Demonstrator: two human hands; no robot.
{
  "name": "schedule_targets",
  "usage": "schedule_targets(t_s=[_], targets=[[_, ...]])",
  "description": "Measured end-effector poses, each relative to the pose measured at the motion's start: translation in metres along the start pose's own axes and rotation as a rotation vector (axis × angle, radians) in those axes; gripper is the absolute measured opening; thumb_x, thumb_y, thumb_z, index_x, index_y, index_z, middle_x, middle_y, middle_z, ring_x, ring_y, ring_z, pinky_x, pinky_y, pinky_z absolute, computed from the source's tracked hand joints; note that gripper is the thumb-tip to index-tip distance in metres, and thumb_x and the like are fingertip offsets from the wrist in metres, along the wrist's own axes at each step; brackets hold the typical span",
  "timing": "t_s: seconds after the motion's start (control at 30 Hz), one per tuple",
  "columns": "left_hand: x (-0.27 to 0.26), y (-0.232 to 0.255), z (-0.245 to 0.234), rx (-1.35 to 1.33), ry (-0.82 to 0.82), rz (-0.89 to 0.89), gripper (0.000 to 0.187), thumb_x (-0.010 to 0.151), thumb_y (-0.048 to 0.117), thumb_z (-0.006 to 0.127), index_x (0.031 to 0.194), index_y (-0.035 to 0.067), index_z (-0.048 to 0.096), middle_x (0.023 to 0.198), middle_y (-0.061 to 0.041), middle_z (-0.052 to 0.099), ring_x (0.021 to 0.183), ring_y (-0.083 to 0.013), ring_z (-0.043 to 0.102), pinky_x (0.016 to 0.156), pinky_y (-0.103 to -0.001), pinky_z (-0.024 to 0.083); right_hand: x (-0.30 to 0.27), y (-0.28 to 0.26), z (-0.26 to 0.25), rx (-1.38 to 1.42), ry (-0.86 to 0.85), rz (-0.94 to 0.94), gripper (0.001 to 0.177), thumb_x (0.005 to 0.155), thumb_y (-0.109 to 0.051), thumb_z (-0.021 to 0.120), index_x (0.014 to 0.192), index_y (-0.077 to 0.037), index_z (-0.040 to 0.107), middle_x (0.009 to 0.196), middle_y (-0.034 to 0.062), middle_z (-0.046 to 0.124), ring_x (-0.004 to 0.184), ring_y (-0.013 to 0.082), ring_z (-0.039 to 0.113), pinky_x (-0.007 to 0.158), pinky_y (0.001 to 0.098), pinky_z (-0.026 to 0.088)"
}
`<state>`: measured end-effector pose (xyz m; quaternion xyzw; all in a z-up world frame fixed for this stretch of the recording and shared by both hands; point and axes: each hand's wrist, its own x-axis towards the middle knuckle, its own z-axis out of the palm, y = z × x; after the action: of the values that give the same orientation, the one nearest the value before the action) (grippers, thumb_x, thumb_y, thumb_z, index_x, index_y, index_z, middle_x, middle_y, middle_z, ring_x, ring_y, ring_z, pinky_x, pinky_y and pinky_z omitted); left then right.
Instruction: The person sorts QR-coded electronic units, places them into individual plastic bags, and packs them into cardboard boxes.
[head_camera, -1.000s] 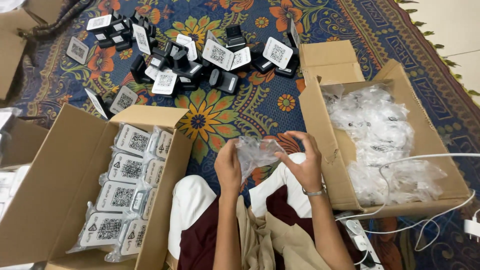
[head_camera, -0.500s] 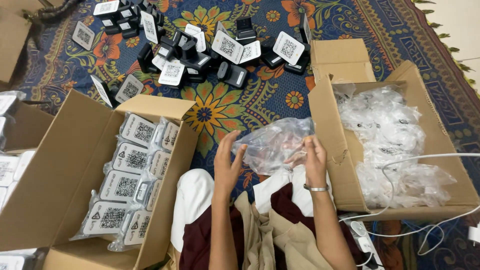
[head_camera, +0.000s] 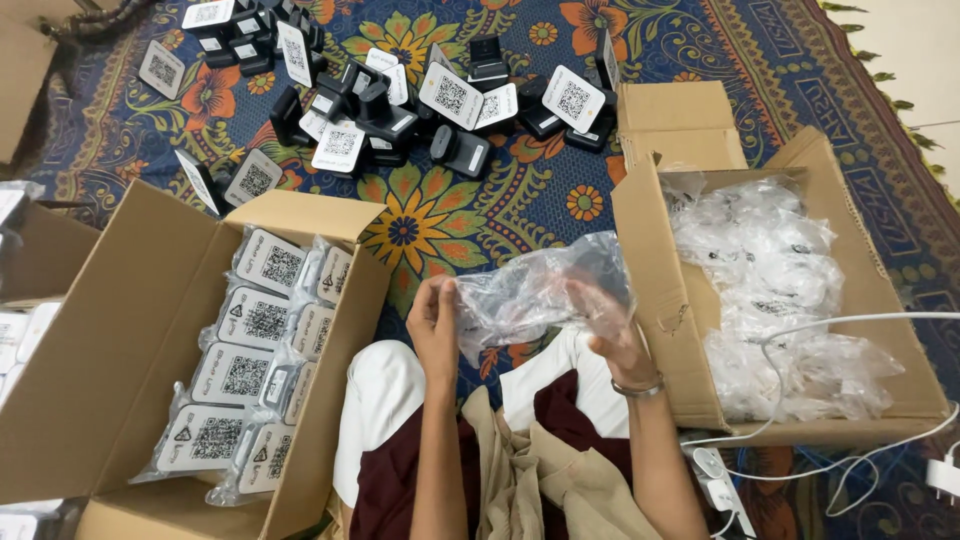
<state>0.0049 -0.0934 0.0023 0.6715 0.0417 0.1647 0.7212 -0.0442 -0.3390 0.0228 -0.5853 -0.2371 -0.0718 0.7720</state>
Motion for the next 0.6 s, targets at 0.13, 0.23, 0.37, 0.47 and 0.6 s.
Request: schedule_targets(t_s=[0.13,0.23,0.37,0.47,0.6], targets=[[0.003,0.006,0.005,-0.095,0.051,-0.147,0.02,0.106,0.02,0.06,0.104,0.001,0.068,0.082,0.004,0.057,0.072,-0.0041,0.046,0.061,-0.022,0.036,-0.017,0.052,-0.015,-0.001,0.129,0.416,0.061,0.11,-0.041,0.048,0.15,0.004,0.057,0.139,0.0286,0.069,0.075,0.0254,0.076,0.076,0.0338,0.061],[0.028,-0.001,-0.011,-0.126,0.077,0.009,0.02,0.107,0.017,0.059,0.102,0.0,0.067,0.09,0.003,0.065,0.081,-0.0038,0.055,0.073,-0.02,0.045,0.006,0.0,0.004,-0.013,0.105,0.396,0.059,0.104,-0.038,0.047,0.145,0.003,0.053,0.142,0.0231,0.064,0.083,0.0201,0.08,0.043,0.0272,0.052],[0.05,0.007,-0.012,-0.014,0.033,0.071,0.02,0.108,0.015,0.06,0.108,-0.002,0.069,0.097,0.0,0.068,0.087,-0.0054,0.058,0.079,-0.022,0.047,0.004,-0.005,-0.006,-0.072,-0.007,0.389,0.062,0.105,-0.04,0.052,0.148,0.005,0.051,0.153,0.0165,0.056,0.056,0.0211,0.068,0.05,0.0298,0.055],[0.054,0.016,-0.004,-0.085,-0.136,0.14,0.028,0.109,0.019,0.056,0.126,-0.001,0.065,0.114,-0.005,0.07,0.101,-0.0079,0.062,0.09,-0.022,0.048,0.001,-0.005,-0.008,0.146,-0.048,0.352,0.075,0.102,-0.044,0.051,0.161,-0.002,0.03,0.147,0.0219,0.057,0.081,0.0271,0.076,0.067,0.0352,0.062],[0.048,-0.006,-0.004,0.208,-0.175,0.015,0.048,0.105,0.031,0.056,0.144,0.004,0.051,0.119,-0.01,0.07,0.107,-0.0143,0.068,0.091,-0.026,0.052,-0.005,-0.004,-0.011,0.182,0.145,0.494,0.078,0.105,-0.054,0.036,0.169,-0.021,0.006,0.111,0.0309,0.062,0.056,0.0262,0.073,0.058,0.0359,0.062]])
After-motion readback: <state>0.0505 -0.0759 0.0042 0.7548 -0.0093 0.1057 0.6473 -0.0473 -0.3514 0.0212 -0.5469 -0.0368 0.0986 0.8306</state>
